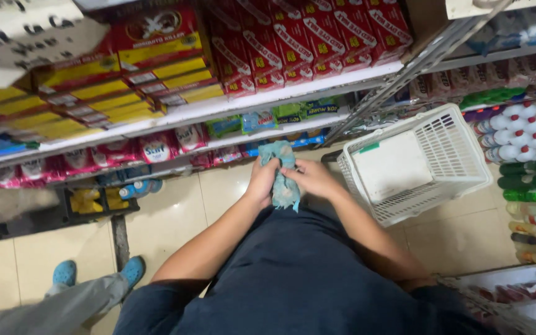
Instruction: Wiping down product boxes and organizing them on a grocery store shelf using a cloth.
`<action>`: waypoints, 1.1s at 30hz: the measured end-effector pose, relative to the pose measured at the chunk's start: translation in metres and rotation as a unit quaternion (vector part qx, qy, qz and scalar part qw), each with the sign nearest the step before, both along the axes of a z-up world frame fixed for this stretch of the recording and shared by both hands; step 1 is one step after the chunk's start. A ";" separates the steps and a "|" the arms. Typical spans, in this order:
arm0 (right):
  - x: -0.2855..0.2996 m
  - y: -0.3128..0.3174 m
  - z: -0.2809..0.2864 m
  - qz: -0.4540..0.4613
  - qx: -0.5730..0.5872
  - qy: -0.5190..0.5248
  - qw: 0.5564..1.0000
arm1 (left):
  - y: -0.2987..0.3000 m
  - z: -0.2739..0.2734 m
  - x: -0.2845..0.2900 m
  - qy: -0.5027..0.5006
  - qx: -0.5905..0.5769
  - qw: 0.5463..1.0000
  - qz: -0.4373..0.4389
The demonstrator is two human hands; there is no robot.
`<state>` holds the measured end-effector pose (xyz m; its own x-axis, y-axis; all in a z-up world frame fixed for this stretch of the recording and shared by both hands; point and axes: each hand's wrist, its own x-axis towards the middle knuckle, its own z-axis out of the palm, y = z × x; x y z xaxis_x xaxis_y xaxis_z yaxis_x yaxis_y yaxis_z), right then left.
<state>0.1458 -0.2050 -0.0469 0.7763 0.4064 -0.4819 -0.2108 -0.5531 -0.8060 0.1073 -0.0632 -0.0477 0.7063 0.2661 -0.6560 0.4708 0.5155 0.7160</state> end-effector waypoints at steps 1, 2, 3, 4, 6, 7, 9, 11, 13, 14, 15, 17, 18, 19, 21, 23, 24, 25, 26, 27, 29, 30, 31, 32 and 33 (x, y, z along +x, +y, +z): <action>0.001 -0.004 0.002 0.004 -0.001 0.002 1.000 | -0.005 0.002 -0.001 0.002 -0.001 1.000 0.004; 0.002 -0.008 0.005 0.011 0.012 0.022 1.000 | -0.010 0.004 -0.001 -0.005 -0.009 1.000 0.008; 0.007 -0.011 0.008 0.020 0.026 0.038 0.999 | -0.014 0.006 0.002 -0.015 -0.016 1.000 0.014; 0.011 -0.017 -0.005 0.024 0.026 0.037 0.999 | -0.020 0.002 0.004 -0.016 -0.016 1.000 0.018; 0.017 -0.030 -0.030 -0.019 0.104 0.119 0.987 | -0.034 -0.006 0.005 -0.048 0.002 0.999 0.022; 0.016 -0.032 -0.031 -0.015 0.102 0.119 0.988 | -0.040 0.007 0.005 -0.048 0.001 0.999 0.026; 0.012 -0.039 -0.034 -0.095 0.162 0.119 0.975 | -0.054 0.033 0.004 -0.062 0.028 0.998 0.015; 0.017 -0.054 -0.047 -0.122 0.155 0.138 0.971 | -0.070 0.007 0.007 -0.067 0.026 0.997 0.009; 0.021 -0.068 -0.064 -0.147 0.149 0.156 0.965 | -0.084 -0.014 0.007 -0.074 0.026 0.997 0.003; 0.022 -0.075 -0.073 -0.155 0.147 0.158 0.964 | -0.091 -0.021 0.006 -0.071 0.034 0.997 -0.015; 0.023 -0.083 -0.082 -0.163 0.145 0.160 0.963 | -0.099 -0.029 0.005 -0.069 0.042 0.996 -0.032; 0.016 -0.089 -0.043 -0.182 0.152 0.182 0.954 | -0.109 -0.032 0.000 -0.051 0.031 0.997 -0.044; 0.014 -0.090 -0.024 -0.206 0.160 0.202 0.944 | -0.112 -0.033 -0.001 -0.035 0.019 0.997 -0.063; 0.019 -0.101 -0.044 -0.200 0.159 0.204 0.945 | -0.116 -0.044 -0.001 -0.034 0.020 0.998 -0.056; 0.030 -0.122 -0.086 -0.210 0.188 0.207 0.937 | -0.122 -0.068 -0.002 -0.025 0.025 0.996 -0.078; 0.028 -0.123 -0.076 -0.210 0.188 0.206 0.937 | -0.123 -0.081 -0.003 -0.012 0.029 0.996 -0.084; 0.026 -0.124 -0.071 -0.215 0.189 0.203 0.937 | -0.124 -0.087 -0.004 0.000 0.033 0.995 -0.095; 0.030 -0.130 -0.089 -0.214 0.187 0.206 0.936 | -0.125 -0.095 -0.005 0.004 0.031 0.995 -0.093; 0.033 -0.135 -0.108 -0.213 0.189 0.196 0.938 | -0.125 -0.103 -0.005 0.008 0.032 0.995 -0.089; 0.038 -0.141 -0.127 -0.212 0.192 0.184 0.940 | -0.126 -0.112 -0.005 0.011 0.034 0.996 -0.085; 0.031 -0.138 -0.086 -0.209 0.186 0.190 0.941 | -0.129 -0.098 -0.008 0.014 0.032 0.995 -0.094; 0.030 -0.134 -0.064 -0.208 0.182 0.194 0.941 | -0.128 -0.090 -0.007 0.016 0.031 0.994 -0.105; 0.036 -0.140 -0.086 -0.206 0.184 0.193 0.942 | -0.127 -0.092 -0.006 0.015 0.033 0.994 -0.104; 0.044 -0.146 -0.108 -0.232 0.196 0.186 0.934 | -0.126 -0.094 -0.004 0.016 0.033 0.993 -0.111; 0.047 -0.153 -0.130 -0.260 0.206 0.182 0.926 | -0.127 -0.098 -0.006 0.020 0.031 0.992 -0.118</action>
